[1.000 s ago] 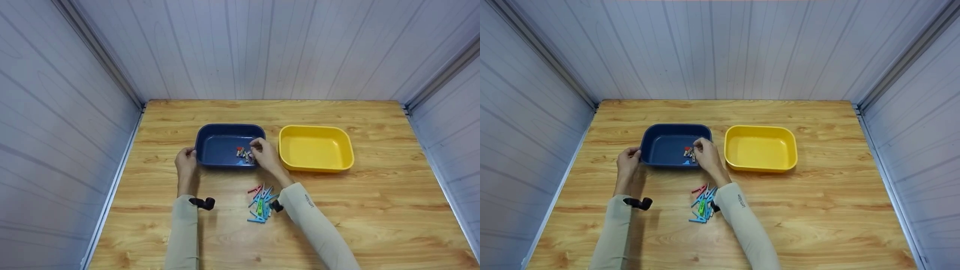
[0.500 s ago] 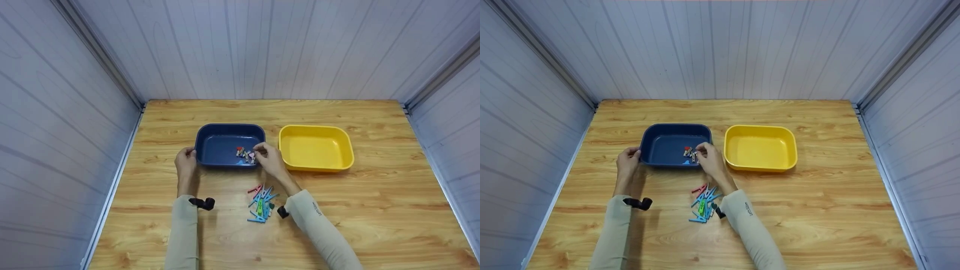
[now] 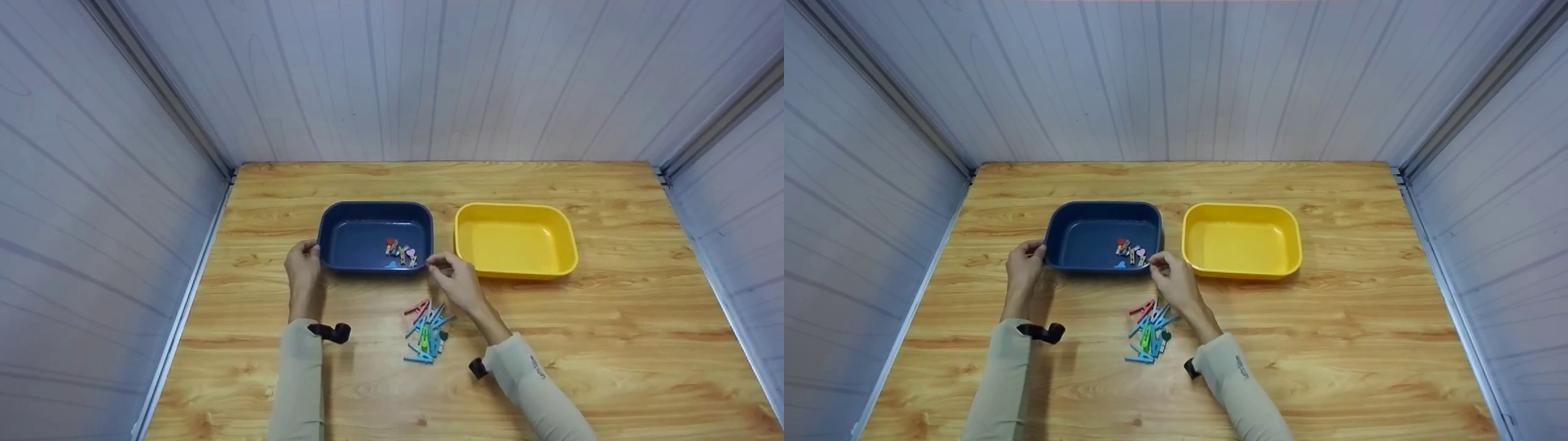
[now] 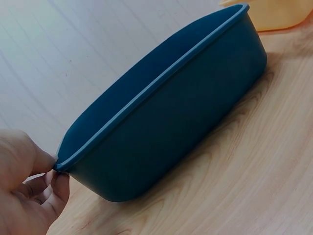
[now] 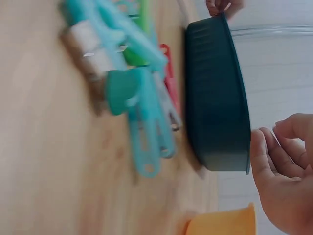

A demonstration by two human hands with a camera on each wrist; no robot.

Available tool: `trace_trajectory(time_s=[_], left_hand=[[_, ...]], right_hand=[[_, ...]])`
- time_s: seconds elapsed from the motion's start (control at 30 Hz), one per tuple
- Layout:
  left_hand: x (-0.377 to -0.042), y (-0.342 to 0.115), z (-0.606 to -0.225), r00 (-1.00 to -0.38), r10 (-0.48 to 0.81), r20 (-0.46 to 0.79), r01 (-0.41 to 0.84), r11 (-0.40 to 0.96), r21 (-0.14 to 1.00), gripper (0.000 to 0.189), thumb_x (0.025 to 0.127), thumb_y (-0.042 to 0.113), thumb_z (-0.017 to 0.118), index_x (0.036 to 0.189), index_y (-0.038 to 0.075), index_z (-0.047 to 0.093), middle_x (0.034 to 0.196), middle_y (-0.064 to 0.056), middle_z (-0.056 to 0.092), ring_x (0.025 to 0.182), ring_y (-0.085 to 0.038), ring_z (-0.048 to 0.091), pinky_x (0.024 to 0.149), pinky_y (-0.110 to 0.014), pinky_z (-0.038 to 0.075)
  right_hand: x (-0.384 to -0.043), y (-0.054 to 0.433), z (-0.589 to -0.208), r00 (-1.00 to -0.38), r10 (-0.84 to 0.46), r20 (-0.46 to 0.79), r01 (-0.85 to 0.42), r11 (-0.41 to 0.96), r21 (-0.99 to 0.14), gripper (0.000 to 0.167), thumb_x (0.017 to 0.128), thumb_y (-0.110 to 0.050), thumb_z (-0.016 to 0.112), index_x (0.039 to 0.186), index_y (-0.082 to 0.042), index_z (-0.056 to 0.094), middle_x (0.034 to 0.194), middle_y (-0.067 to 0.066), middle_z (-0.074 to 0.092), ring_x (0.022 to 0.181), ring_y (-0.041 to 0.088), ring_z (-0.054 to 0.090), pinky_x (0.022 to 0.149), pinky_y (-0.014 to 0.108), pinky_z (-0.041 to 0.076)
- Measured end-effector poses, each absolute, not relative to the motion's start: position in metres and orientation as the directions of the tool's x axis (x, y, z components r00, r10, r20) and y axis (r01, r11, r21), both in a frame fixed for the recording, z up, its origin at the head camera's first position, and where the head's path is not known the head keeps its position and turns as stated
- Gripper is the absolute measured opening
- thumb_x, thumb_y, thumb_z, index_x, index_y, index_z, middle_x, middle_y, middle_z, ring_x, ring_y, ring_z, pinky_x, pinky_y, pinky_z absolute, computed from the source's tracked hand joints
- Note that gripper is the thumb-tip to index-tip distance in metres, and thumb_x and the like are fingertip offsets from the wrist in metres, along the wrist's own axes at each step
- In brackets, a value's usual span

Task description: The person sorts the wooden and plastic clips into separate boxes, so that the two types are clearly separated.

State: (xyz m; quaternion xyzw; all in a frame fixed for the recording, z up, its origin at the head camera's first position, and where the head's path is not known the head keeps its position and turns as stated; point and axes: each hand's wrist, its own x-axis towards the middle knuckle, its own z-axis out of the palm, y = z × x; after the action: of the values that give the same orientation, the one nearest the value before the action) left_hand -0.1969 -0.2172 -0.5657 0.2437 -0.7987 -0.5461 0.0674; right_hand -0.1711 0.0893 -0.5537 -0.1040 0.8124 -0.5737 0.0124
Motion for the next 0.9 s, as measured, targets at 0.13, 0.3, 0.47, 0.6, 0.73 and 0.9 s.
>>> trace_trajectory(time_s=[0.13,0.3,0.47,0.6,0.73,0.9], left_hand=[[-0.196,-0.217,-0.566,-0.866,-0.462,-0.193,-0.329,0.235,0.915,0.022,0.097,0.006,0.05,0.113,-0.003,0.062,0.106,-0.016,0.06,0.096,-0.023,0.053,0.082,-0.032,0.044],[-0.196,-0.218,-0.566,-0.869,-0.452,-0.203,-0.33,0.223,0.917,0.024,0.098,0.006,0.049,0.116,-0.003,0.061,0.11,-0.017,0.061,0.1,-0.025,0.054,0.086,-0.034,0.045],[-0.195,-0.218,-0.566,-0.876,-0.451,-0.17,-0.319,0.279,0.906,0.025,0.098,0.007,0.049,0.117,-0.004,0.06,0.112,-0.02,0.061,0.103,-0.027,0.056,0.089,-0.036,0.046],[-0.195,-0.218,-0.567,-0.875,-0.456,-0.164,-0.318,0.286,0.904,0.025,0.097,0.007,0.049,0.116,-0.004,0.061,0.113,-0.02,0.062,0.104,-0.027,0.057,0.089,-0.037,0.047],[-0.196,-0.218,-0.567,-0.874,-0.458,-0.161,-0.321,0.297,0.9,0.024,0.097,0.007,0.05,0.114,-0.004,0.062,0.114,-0.02,0.063,0.105,-0.028,0.058,0.09,-0.038,0.048],[-0.196,-0.218,-0.567,-0.871,-0.454,-0.189,-0.336,0.268,0.903,0.025,0.097,0.007,0.05,0.116,-0.004,0.061,0.116,-0.02,0.062,0.107,-0.028,0.057,0.092,-0.038,0.047]], right_hand=[[-0.154,0.09,-0.537,-0.975,-0.198,0.101,-0.162,0.324,-0.932,0.015,0.09,0.002,0.06,0.103,0.008,0.064,0.1,0.024,0.067,0.092,0.03,0.064,0.081,0.036,0.054],[-0.147,0.094,-0.548,-0.97,-0.218,0.108,-0.18,0.349,-0.92,0.017,0.09,0.001,0.06,0.104,0.009,0.064,0.101,0.022,0.068,0.093,0.03,0.065,0.082,0.036,0.055],[-0.145,0.103,-0.577,-0.97,-0.229,0.079,-0.155,0.341,-0.927,0.016,0.09,-0.004,0.064,0.104,0.002,0.066,0.101,0.014,0.069,0.093,0.026,0.065,0.082,0.036,0.055],[-0.138,0.11,-0.585,-0.963,-0.27,0.015,-0.111,0.341,-0.933,0.016,0.089,-0.008,0.066,0.105,-0.007,0.067,0.101,0.007,0.068,0.093,0.019,0.065,0.083,0.03,0.055],[-0.131,0.117,-0.588,-0.949,-0.316,-0.001,-0.114,0.345,-0.932,0.015,0.089,-0.009,0.066,0.104,-0.01,0.066,0.101,0.006,0.068,0.092,0.018,0.065,0.082,0.027,0.054],[-0.124,0.122,-0.588,-0.941,-0.337,-0.004,-0.124,0.357,-0.926,0.015,0.088,-0.008,0.067,0.104,-0.008,0.066,0.101,0.006,0.068,0.091,0.018,0.064,0.081,0.026,0.054]])
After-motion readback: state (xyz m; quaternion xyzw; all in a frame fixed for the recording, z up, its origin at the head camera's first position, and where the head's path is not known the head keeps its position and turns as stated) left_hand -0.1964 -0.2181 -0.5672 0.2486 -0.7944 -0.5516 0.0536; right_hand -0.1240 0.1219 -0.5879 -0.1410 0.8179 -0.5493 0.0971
